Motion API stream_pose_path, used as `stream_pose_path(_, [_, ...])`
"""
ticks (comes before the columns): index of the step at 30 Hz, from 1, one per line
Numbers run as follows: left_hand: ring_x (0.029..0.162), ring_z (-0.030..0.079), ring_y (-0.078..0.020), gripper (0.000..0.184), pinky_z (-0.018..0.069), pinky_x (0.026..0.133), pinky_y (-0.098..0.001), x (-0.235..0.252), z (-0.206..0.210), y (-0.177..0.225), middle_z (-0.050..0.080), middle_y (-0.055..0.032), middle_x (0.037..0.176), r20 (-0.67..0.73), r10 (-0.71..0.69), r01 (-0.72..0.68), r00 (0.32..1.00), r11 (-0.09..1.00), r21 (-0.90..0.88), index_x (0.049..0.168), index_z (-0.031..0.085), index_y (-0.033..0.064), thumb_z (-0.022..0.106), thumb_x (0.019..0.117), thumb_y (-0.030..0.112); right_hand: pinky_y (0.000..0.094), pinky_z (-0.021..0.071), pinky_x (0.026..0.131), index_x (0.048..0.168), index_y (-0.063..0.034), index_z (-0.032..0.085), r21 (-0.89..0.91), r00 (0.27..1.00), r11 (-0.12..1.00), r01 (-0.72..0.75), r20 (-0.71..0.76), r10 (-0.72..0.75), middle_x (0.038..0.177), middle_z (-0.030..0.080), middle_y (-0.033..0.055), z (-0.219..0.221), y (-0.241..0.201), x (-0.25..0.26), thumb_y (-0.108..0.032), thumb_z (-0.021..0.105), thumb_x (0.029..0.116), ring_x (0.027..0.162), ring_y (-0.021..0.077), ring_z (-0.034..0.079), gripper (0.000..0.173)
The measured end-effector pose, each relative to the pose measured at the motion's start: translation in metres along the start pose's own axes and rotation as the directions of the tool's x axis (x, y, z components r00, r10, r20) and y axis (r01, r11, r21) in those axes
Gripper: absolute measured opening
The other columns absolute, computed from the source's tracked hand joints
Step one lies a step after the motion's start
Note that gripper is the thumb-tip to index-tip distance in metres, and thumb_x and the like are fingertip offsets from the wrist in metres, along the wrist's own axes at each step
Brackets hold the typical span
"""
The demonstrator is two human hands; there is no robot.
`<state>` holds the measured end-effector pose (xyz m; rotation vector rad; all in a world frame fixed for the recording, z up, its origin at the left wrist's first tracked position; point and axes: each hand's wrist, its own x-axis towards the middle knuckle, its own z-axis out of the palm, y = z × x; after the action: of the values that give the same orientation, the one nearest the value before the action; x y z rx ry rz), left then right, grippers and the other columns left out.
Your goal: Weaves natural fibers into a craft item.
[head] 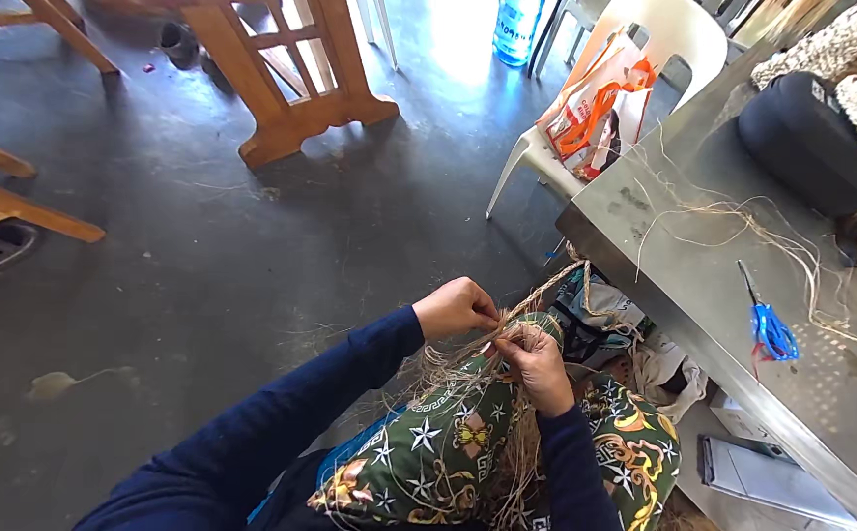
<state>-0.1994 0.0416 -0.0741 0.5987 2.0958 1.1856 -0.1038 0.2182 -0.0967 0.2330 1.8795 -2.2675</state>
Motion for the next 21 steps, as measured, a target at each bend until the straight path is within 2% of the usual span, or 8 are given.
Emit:
stream_pose_path(2, [0.076,0.068,-0.0098,0.011,0.0557,0.077,-0.0305,-0.0002,0.0002,0.0014,0.072,-0.0056,0.082,-0.006,0.009,-0.009,1.0,1.0,0.02,0.093,0.076,0.0013,0.068,0.0982,0.007,0.0157,0.0477,0.054,0.091,0.0026,0.069,0.002,1.0,1.0,-0.003,-0.003,0.003,0.078,0.073,0.0041,-0.0001,0.0,0.0003,0.01,0.061,0.0943,0.06,0.0008,0.06,0.011])
stream_pose_path(5, [0.069,0.064,-0.0075,0.014,0.0546,0.07,-0.0257,0.0001,0.0017,0.0042,0.069,-0.0051,0.078,0.022,-0.01,0.01,1.0,1.0,0.0,0.093,0.072,-0.0004,0.064,0.1007,0.008,0.0154,0.0457,0.051,0.091,0.0023,0.069,-0.004,1.0,1.0,-0.013,-0.009,0.013,0.077,0.073,0.0039,0.0003,-0.0008,0.0004,0.009,0.061,0.0947,0.058,0.0002,0.059,0.011])
stream_pose_path(7, [0.066,0.061,-0.0076,0.013,0.0522,0.067,-0.0258,0.0001,0.0015,0.0041,0.067,-0.0047,0.076,0.022,0.008,-0.008,1.0,1.0,0.007,0.093,0.072,-0.0008,0.065,0.0999,0.008,0.0154,0.0448,0.05,0.09,0.0024,0.068,-0.009,1.0,1.0,-0.008,-0.011,0.008,0.076,0.072,0.0039,0.001,-0.0001,0.001,0.01,0.061,0.0946,0.057,0.0,0.058,0.011])
stream_pose_path(11, [0.067,0.061,-0.0082,0.011,0.0508,0.067,-0.0283,-0.0006,0.0008,0.0056,0.069,-0.0039,0.076,-0.022,0.025,-0.025,0.999,0.999,0.034,0.09,0.074,0.0009,0.068,0.0974,0.007,0.0158,0.0469,0.053,0.09,0.0024,0.07,0.007,0.999,1.0,0.011,-0.031,-0.011,0.078,0.073,0.0042,0.0019,0.0003,0.0009,0.01,0.064,0.0927,0.059,0.0002,0.059,0.01])
stream_pose_path(16, [0.07,0.063,-0.0087,0.01,0.053,0.07,-0.0283,0.0018,0.0005,0.0038,0.071,-0.0055,0.081,-0.013,0.005,-0.005,1.0,1.0,0.025,0.094,0.075,0.0001,0.067,0.0979,0.005,0.0192,0.0574,0.072,0.087,0.0036,0.074,0.015,0.986,0.995,0.097,-0.139,-0.094,0.084,0.075,0.0052,-0.0001,-0.0009,-0.0016,0.014,0.069,0.0861,0.075,0.0031,0.068,0.011])
stream_pose_path(17, [0.07,0.063,-0.009,0.01,0.0528,0.071,-0.0288,0.0021,0.0009,0.0032,0.071,-0.0056,0.081,-0.012,0.005,-0.005,1.0,1.0,0.017,0.094,0.075,-0.0002,0.067,0.098,0.005,0.0186,0.0571,0.071,0.086,0.0033,0.075,-0.001,0.981,0.993,0.115,-0.157,-0.114,0.084,0.075,0.0049,-0.0012,-0.0026,-0.0023,0.014,0.069,0.086,0.075,0.0026,0.068,0.012])
stream_pose_path(19, [0.071,0.064,-0.0092,0.011,0.0538,0.072,-0.0295,0.003,0.0021,0.0013,0.072,-0.0054,0.081,-0.012,0.013,-0.013,1.0,1.0,0.007,0.094,0.075,0.0,0.067,0.0978,0.006,0.0166,0.0541,0.062,0.087,0.0027,0.075,0.037,0.984,0.993,0.114,-0.141,-0.107,0.081,0.075,0.0045,-0.0052,-0.0049,-0.0037,0.013,0.068,0.0879,0.067,0.0012,0.065,0.013])
stream_pose_path(21, [0.07,0.064,-0.0085,0.011,0.0539,0.071,-0.0284,0.004,0.0032,0.0003,0.072,-0.0049,0.08,-0.008,0.017,-0.017,1.0,1.0,-0.001,0.094,0.076,0.0,0.067,0.0977,0.005,0.0147,0.0442,0.049,0.086,0.0011,0.075,0.153,0.997,0.986,0.07,-0.052,-0.063,0.077,0.073,0.0033,-0.0075,-0.0065,-0.0053,0.01,0.065,0.0898,0.054,-0.0015,0.054,0.015])
